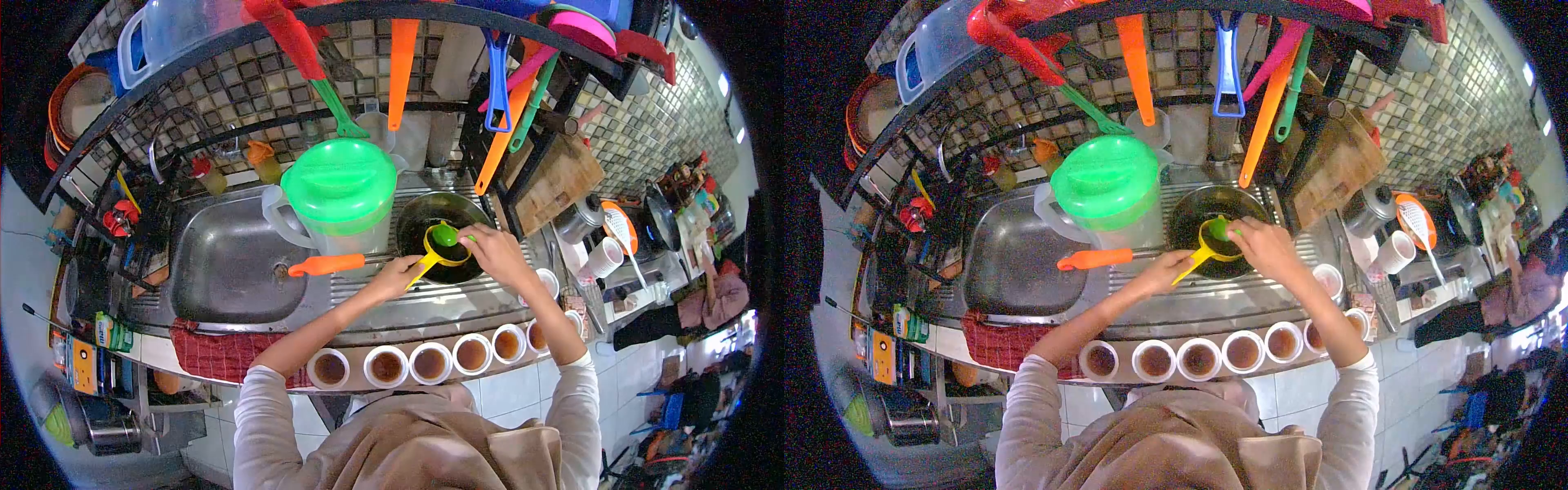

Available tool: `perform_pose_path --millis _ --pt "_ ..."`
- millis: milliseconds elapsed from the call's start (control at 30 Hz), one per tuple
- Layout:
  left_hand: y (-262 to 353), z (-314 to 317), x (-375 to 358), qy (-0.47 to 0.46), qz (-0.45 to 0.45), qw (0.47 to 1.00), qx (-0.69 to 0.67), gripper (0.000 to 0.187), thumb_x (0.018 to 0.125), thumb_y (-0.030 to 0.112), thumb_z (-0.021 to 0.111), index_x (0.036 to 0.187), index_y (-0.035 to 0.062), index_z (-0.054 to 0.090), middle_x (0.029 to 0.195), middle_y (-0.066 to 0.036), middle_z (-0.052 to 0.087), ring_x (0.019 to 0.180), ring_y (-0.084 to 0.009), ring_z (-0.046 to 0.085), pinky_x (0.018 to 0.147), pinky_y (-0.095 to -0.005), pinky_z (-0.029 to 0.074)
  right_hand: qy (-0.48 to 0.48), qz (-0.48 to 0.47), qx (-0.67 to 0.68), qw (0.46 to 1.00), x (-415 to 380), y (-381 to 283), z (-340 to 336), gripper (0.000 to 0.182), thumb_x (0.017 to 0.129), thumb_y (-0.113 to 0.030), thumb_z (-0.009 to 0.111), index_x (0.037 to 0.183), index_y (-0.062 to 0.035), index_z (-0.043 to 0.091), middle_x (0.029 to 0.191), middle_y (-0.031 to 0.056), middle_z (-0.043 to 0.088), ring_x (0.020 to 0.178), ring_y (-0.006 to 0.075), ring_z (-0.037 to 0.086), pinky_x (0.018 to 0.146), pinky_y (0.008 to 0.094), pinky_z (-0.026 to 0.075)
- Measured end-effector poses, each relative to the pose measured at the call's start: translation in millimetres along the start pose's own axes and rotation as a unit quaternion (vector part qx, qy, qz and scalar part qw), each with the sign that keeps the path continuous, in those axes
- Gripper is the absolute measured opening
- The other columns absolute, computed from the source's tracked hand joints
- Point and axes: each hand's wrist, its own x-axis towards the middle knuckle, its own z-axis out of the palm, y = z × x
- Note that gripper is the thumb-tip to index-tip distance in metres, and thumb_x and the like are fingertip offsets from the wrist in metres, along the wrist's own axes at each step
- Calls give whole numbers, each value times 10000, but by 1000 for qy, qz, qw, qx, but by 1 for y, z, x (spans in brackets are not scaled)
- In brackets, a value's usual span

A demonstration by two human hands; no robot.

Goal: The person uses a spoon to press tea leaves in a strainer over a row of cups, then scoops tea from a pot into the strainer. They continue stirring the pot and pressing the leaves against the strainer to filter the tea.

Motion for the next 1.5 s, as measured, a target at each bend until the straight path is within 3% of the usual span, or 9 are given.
perform_pose_path --millis 200,433,500,567,767,900,1000,1167,1500 --pt "6 -1 -4 -4 -61 998 -11 338 871 294 425 1100 50 478 604 18 443 482 -65 405 418 -224 332 -1 9 11 1000 -4 0 2 222 831 -249 452 901 -74 570 872 130 574 715 307 567 608 386 460" --pt "1 -1 -2 12 -28 999 35 326 867 275 439 1083 35 488 622 2 474 507 -71 409 451 -233 344 -4 -27 4 1000 -11 0 2 208 826 -245 458 889 -83 573 866 110 569 706 302 568 594 386 459" --pt "0 0 -3 16 -22 999 35 327 867 276 439 1079 32 490 626 -1 480 513 -74 410 459 -237 347 -6 28 -34 999 -12 -5 -6 202 825 -238 461 892 -82 569 842 105 566 708 298 565 600 382 459" --pt "2 1 -3 46 6 998 47 345 842 296 465 1066 38 517 602 -90 525 519 -137 464 486 -299 376 -13 27 -43 999 -13 -4 -3 197 826 -234 460 894 -84 568 839 100 565 705 296 563 598 381 458" --pt "-2 0 -3 51 46 997 44 359 841 301 467 1047 11 513 610 -112 532 519 -161 477 486 -304 376 -12 -18 14 1000 -19 5 -5 187 825 -230 465 893 -89 566 862 86 560 699 289 561 592 381 452" --pt "-2 -1 -3 38 11 997 59 355 838 302 475 1017 -2 520 592 -117 526 499 -172 471 461 -306 362 -15 8 -35 999 -20 -2 -11 181 826 -223 465 894 -88 564 864 84 561 706 291 559 597 374 450" --pt "6 -3 -7 68 64 989 112 347 837 281 476 1031 -6 489 588 -155 529 496 -247 510 453 -351 371 -4 -56 33 998 -24 3 -7 166 820 -207 474 892 -90 567 862 76 565 697 286 561 586 360 451" --pt "35 -10 -25 80 58 967 233 325 840 214 456 1105 26 445 697 -234 543 652 -385 547 541 -428 421 47 -8 1 999 -27 -3 -10 166 819 -208 477 890 -89 571 879 76 559 734 280 558 602 345 450" --pt "49 -17 -33 89 103 930 341 326 833 216 462 1105 39 446 567 -216 517 538 -379 536 481 -458 415 -13 14 62 998 -33 -3 -10 171 824 -189 472 926 -90 567 858 89 551 761 280 552 634 338 440"
